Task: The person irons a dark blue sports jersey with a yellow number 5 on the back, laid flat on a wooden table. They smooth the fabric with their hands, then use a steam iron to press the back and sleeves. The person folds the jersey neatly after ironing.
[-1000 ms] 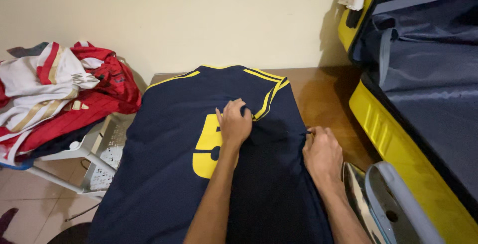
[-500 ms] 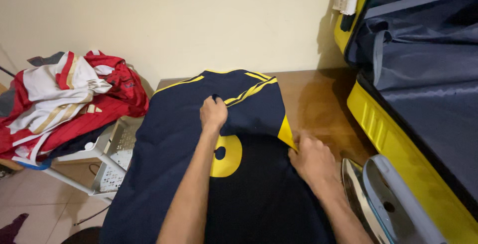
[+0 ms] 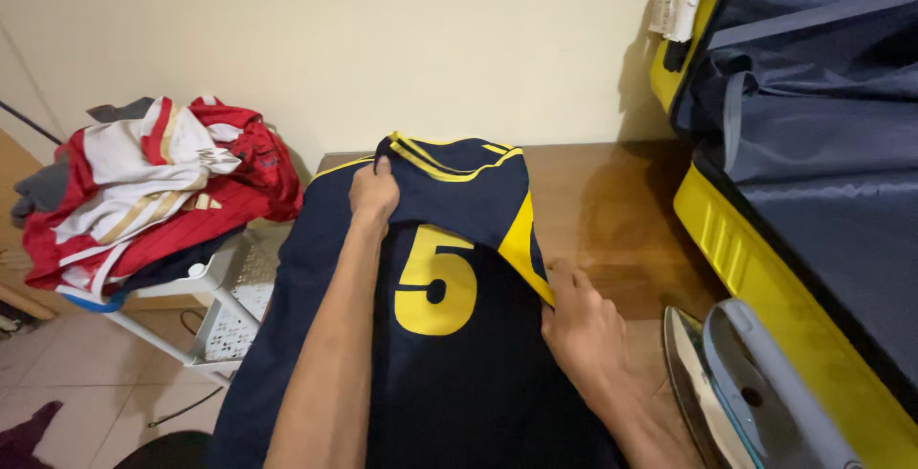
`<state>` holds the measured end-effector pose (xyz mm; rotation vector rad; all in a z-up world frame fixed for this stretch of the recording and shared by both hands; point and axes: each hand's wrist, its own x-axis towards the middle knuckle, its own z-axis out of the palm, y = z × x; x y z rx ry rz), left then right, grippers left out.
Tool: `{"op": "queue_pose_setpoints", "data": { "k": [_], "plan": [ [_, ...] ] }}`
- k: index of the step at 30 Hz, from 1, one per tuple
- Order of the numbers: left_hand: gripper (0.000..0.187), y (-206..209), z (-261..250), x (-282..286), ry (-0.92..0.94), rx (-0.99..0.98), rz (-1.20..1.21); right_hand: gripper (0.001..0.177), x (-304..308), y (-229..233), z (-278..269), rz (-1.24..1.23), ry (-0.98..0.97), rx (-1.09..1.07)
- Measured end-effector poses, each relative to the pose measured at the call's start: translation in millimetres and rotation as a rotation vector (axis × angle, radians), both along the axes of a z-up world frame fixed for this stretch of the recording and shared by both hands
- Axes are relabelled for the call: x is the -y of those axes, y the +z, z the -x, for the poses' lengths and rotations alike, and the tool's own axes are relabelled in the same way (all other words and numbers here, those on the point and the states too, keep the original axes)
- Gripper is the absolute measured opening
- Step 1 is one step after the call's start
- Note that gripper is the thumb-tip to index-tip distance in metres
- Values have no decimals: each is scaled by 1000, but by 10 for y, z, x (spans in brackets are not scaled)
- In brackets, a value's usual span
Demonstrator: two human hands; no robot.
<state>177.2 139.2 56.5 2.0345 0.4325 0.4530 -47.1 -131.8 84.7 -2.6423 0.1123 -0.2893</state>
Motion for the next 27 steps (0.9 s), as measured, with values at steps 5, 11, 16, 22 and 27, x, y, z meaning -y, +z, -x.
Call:
{"op": "queue_pose_setpoints", "data": {
  "k": [5,11,16,22,27],
  "plan": [
    [49,-195,109,-286,-12,80,233,41,-212,98,-3,38,62,-28],
    [54,-170,15,-563,-88,195,404,34,-508,37,-90,111,164,-39],
    [54,33,41,-644,-217,281,519,39,-617,-85,-176,101,253,-14],
    [54,182,133,-733,-248,266,667,40,-753,-78,-154,62,303,44],
    [55,-42,88,-862,-174,201,462,42,-807,-46,-161,120,321,-14]
  ]
}}
